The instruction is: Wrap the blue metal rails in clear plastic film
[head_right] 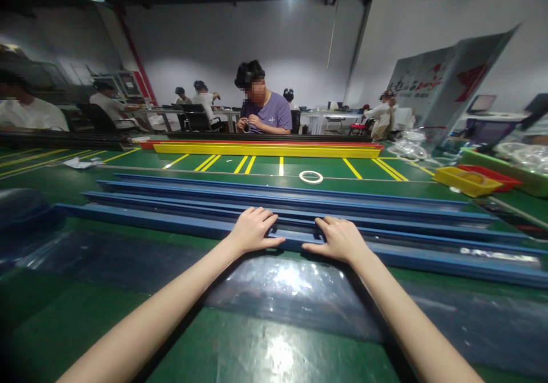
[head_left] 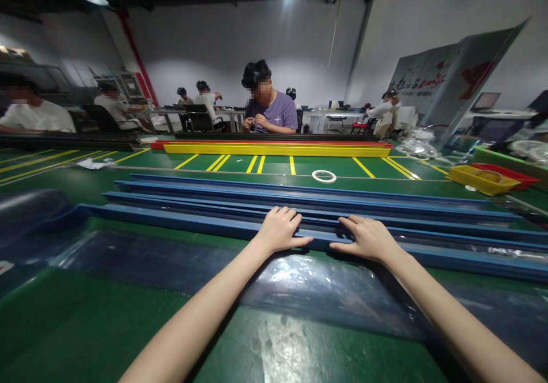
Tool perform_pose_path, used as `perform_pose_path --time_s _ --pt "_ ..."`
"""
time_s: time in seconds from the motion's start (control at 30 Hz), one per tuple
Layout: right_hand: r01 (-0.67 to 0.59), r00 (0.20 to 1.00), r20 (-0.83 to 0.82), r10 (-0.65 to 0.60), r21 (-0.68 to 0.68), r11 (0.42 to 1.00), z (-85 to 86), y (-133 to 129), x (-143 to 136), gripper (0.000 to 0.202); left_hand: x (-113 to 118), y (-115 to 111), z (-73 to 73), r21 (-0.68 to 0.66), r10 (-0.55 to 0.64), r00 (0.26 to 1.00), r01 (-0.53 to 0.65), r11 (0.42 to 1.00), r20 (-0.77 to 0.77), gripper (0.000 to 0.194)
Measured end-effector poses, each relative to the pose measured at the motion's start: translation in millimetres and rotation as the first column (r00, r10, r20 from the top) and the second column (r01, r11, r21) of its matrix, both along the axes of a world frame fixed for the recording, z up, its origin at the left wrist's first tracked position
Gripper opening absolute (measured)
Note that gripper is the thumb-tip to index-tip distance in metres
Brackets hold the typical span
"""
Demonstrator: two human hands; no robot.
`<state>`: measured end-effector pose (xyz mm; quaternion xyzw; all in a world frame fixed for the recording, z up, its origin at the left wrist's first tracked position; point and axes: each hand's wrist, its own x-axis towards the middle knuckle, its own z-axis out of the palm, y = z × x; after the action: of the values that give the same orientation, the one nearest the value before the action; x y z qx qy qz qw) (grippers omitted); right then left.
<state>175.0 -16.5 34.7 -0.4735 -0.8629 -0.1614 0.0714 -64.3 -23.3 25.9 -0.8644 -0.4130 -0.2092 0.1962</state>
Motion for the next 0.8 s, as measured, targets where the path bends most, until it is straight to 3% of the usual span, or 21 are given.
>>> perform_pose_path --time_s 0.23,0.6,0.8 --pt "0.036 0.999 0.025 -0.035 -0.036 0.999 3.9 3 -2 0.065 3 9 -2.2 0.049 0.038 0.999 -0.038 0.998 0.0 0.045" --pt "0.056 0.997 0.047 -0.054 -0.044 0.997 5.8 14 -20 0.071 -14 29 -6.1 0.078 0.119 0.993 -0.118 0.99 -0.015 0.036" --pt "0.057 0.998 0.002 -0.057 -0.078 0.995 7.5 12 -30 0.07 -21 29 -3.3 0.12 0.141 0.989 -0.136 0.983 -0.034 0.03"
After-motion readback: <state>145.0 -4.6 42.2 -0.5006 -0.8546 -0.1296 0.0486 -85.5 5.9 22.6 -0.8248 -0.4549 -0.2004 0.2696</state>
